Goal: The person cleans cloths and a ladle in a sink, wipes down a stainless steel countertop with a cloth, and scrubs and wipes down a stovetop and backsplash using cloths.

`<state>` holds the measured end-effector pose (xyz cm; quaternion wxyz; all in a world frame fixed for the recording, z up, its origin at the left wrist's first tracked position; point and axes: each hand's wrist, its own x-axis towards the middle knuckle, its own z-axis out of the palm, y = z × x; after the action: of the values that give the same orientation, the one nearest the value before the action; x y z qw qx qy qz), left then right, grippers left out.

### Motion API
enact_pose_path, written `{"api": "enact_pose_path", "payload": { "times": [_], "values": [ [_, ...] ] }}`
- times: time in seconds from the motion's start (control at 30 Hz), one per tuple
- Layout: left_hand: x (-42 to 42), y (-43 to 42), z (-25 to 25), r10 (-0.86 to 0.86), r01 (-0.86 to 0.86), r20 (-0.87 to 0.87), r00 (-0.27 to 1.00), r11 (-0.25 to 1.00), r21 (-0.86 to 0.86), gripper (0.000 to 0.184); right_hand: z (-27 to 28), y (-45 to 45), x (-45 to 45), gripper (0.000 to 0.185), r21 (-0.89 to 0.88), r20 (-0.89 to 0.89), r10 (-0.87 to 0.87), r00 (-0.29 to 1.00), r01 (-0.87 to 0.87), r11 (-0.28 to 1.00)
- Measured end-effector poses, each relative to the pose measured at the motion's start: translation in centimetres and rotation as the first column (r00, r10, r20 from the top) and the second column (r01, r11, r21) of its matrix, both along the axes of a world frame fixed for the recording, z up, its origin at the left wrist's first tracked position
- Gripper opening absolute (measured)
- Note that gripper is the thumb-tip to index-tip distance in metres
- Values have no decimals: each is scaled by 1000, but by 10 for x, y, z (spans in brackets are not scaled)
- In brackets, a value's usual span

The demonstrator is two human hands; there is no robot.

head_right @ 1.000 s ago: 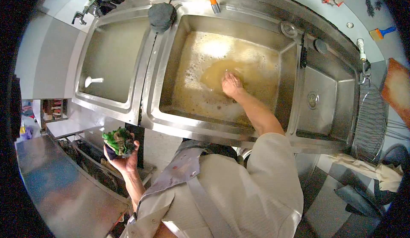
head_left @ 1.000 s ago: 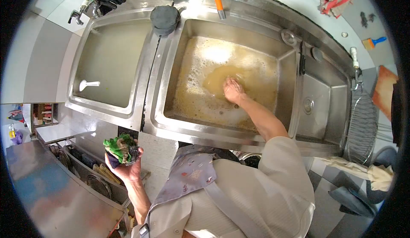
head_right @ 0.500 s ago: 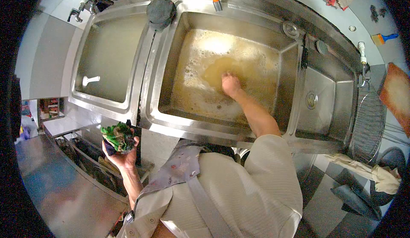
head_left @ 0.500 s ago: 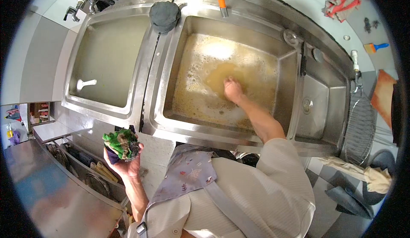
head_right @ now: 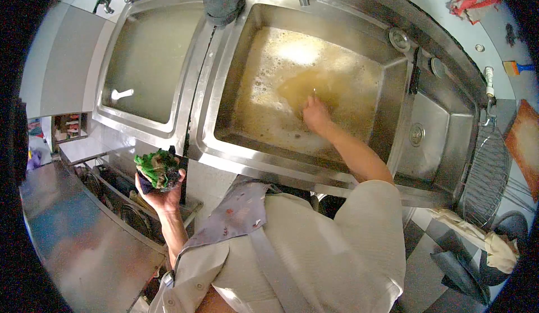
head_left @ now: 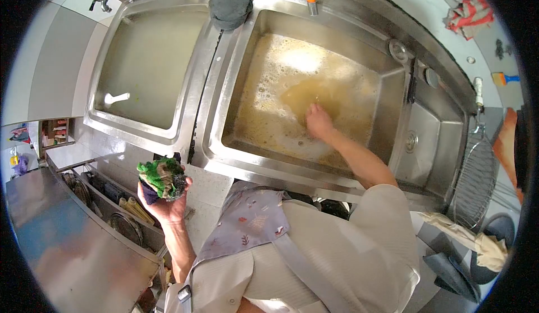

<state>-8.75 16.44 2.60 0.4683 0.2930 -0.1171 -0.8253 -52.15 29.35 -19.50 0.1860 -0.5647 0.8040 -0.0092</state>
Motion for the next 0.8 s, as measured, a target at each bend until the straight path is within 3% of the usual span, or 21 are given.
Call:
{"api": "enact_pose_path", "payload": {
  "times": [0.07, 0.1, 0.17, 0.3, 0.37, 0.4, 0.47, 0.5, 0.57, 0.6, 0.67, 0.7, 0.77, 0.8],
  "values": [
    [-1, -1, 0, 3, -3, -4, 1000, 1000, 8, 62, -14, 5, 7, 27, 72, -163, 87, 983, -77, 994],
    [-1, 0, 0, 4, -4, -4, 1000, 1000, 13, 62, -19, 4, 5, 27, 73, -163, 89, 983, -78, 994],
    [-2, -2, -1, -5, 5, -20, 1000, 1000, 8, 62, -18, -4, -6, 28, -87, -7, 35, 999, -35, 996],
    [-2, -6, -3, -28, 28, -13, 1000, 1000, -4, 62, -10, -1, -16, 29, -157, -36, 20, 999, -25, 987],
    [-2, -8, -6, -37, 36, -28, 999, 999, -31, 63, -14, 18, -10, 35, -145, -279, 49, 959, -93, 985],
    [-2, -9, -6, -40, 39, -31, 999, 999, -29, 63, -13, 25, 1, 35, -143, -282, 47, 958, -90, 986],
    [-5, -12, -6, -75, 72, -55, 996, 996, -49, 62, -13, 20, 25, 42, 232, -275, 250, 928, -188, 954],
    [-6, -13, -5, -75, 72, -56, 996, 996, -53, 62, 2, 6, 37, 42, 229, -277, 249, 928, -188, 955],
    [-12, -14, -4, -89, 85, -86, 992, 995, -42, 62, 44, -22, 52, 45, 316, -63, 468, 882, -427, 847],
    [-16, -14, -2, -96, 93, -84, 992, 995, -40, 62, 32, -31, 47, 45, 317, -61, 461, 885, -421, 850],
    [-22, -14, 0, -111, 108, -82, 990, 993, -44, 60, 1, -58, 22, 53, 30, -126, 381, 916, -380, 924],
    [-24, -14, 0, -111, 108, -82, 990, 993, -43, 60, 8, -61, 10, 53, 32, -125, 381, 916, -380, 924],
    [-24, -17, 0, -117, 118, -69, 991, 993, 12, 59, 26, -48, -19, 57, 119, 5, 30, 1000, -31, 992],
    [-23, -18, -1, -119, 120, -74, 990, 993, 14, 59, 25, -30, -24, 57, 122, 0, 29, 1000, -28, 992]
  ]
}}
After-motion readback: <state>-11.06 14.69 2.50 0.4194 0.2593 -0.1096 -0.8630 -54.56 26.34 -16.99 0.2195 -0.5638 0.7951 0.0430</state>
